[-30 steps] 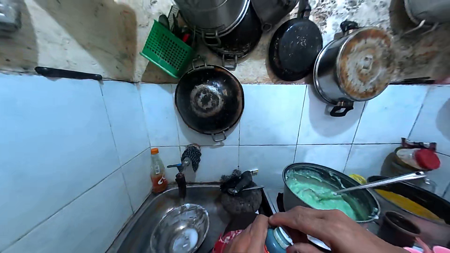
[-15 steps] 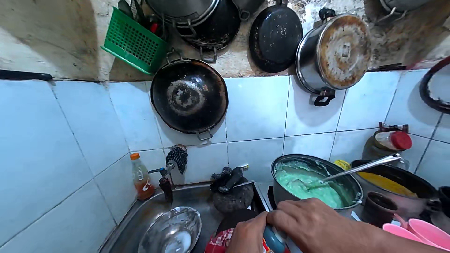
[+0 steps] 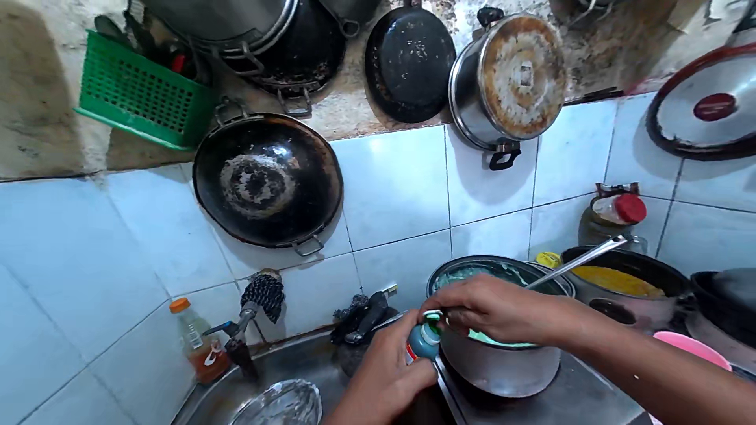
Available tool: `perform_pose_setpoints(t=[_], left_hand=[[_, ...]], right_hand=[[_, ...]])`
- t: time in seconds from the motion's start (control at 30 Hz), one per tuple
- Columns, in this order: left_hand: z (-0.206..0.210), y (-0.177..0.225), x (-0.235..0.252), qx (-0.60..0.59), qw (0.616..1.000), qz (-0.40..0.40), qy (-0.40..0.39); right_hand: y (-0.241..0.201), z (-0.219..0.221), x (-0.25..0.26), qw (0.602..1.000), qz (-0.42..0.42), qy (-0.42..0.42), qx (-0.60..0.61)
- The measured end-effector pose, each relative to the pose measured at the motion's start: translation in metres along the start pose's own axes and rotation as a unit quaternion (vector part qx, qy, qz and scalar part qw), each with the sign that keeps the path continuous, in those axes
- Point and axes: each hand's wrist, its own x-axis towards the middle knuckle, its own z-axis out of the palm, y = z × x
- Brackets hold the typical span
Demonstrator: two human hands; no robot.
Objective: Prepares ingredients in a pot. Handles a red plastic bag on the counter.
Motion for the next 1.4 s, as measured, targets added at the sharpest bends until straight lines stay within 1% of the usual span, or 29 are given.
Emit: perform_pose_setpoints(t=[0.13,0.23,0.3,0.37,0.5,0.7,0.87,1.0,1.33,1.4], left_hand=[[-0.003,0.009,0.032,0.015,0.999,-0.044,-0.017],[0.001,0.016,0.052,0.003,0.998,-0.067,-0.012],[0.004,0.018,0.063,-0.007,0.997,-0.08,-0.004],[0.006,0.018,0.072,-0.008,0.997,-0.082,-0.001],[0.011,0.018,0.085,0.007,0.997,-0.08,-0.024],[0.013,0.016,0.1,0.061,0.994,-0.08,-0.05],[0.01,0.017,0.11,0.137,0.987,-0.07,-0.053],[0.008,0.017,0.117,0.197,0.976,-0.068,-0.058],[0.014,0.023,0.133,0.261,0.958,-0.091,-0.08],[0.015,0.023,0.137,0.281,0.952,-0.087,-0.087]], right_hand=[[0.012,-0.017,0.002,0.998,0.01,0.039,-0.058],[0.015,-0.024,-0.001,0.994,0.035,0.085,-0.065],[0.014,-0.031,-0.007,0.992,0.05,0.095,-0.063],[0.019,-0.035,-0.011,0.992,0.044,0.105,-0.049],[0.039,-0.034,-0.01,0.983,0.004,0.146,-0.107],[0.051,-0.041,-0.007,0.987,0.038,0.125,-0.096],[0.065,-0.04,-0.004,0.984,0.001,0.143,-0.111],[0.07,-0.043,-0.004,0.987,0.009,0.136,-0.086],[0.093,-0.04,-0.008,0.977,-0.03,0.186,-0.095],[0.092,-0.042,-0.011,0.978,-0.02,0.183,-0.1]])
